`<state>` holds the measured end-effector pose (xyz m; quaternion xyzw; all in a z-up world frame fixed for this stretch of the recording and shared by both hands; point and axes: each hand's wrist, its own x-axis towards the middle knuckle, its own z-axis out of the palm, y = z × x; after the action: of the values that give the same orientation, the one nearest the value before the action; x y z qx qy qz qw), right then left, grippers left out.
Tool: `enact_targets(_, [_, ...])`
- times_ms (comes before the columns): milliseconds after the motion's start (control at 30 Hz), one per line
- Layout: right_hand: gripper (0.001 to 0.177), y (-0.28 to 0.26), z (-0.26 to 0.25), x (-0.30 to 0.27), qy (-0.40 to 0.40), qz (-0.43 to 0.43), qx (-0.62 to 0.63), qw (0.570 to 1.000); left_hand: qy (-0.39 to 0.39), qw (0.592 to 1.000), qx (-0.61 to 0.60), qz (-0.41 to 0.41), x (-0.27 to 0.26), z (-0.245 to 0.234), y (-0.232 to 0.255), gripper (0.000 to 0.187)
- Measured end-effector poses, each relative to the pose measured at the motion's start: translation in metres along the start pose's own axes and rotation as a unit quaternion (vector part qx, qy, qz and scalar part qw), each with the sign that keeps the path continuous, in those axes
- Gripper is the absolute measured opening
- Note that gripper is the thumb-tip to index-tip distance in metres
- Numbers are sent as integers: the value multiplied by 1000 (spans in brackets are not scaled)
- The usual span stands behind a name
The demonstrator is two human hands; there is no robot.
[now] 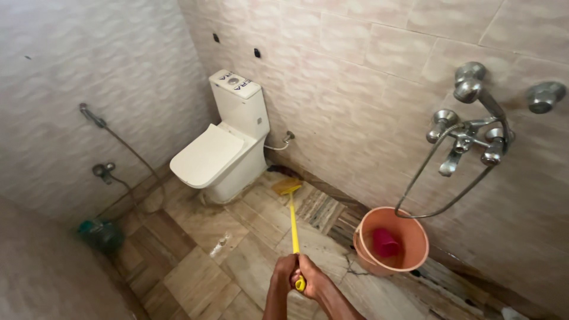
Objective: The person sweeps the tiled floor of a bathroom using a short-handled broom, moving dirt and debris around the toilet and towards the shower area.
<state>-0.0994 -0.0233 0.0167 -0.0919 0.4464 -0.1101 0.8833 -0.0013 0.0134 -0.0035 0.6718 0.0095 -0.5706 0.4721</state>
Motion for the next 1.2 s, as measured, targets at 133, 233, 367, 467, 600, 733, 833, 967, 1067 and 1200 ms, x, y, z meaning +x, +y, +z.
enact_targets(133, [36,8,-5,7,-12,63,-45,997,84,994,53,49,-9,-1,-8,33])
enact_targets(233, [34,0,-16,11,-40,86,-26,995,117,991,51,38,-13,6,-11,35])
enact_targets(367, [29,-15,-13,21,-67,71,57,994,78,996,-2,32,-18,3,1,33])
enact_targets(467, [24,-30,-12,30,-33,58,94,993,15,1000,-11,25,-20,2,11,31])
enact_targets(600, [23,-17,-9,31,8,15,-5,1000,-6,999,30,14,-21,-5,9,32])
enact_targets(733, [22,-5,-7,27,-14,53,-63,996,4,1000,6,13,-18,-19,-4,36])
enact_targets(833, [27,-23,-33,18,-4,122,-25,992,-23,999,-32,8,-16,-31,-13,46])
enact_targets(967, [31,-45,-64,2,-32,167,104,980,-38,999,-38,7,-12,-22,-27,53])
enact_targets(1067, [33,-33,-49,6,-75,110,114,984,-47,999,-6,-15,-16,-3,-19,45])
enact_targets(1200, [28,-29,-10,24,-27,-1,26,999,0,1000,2,-4,-21,10,3,39])
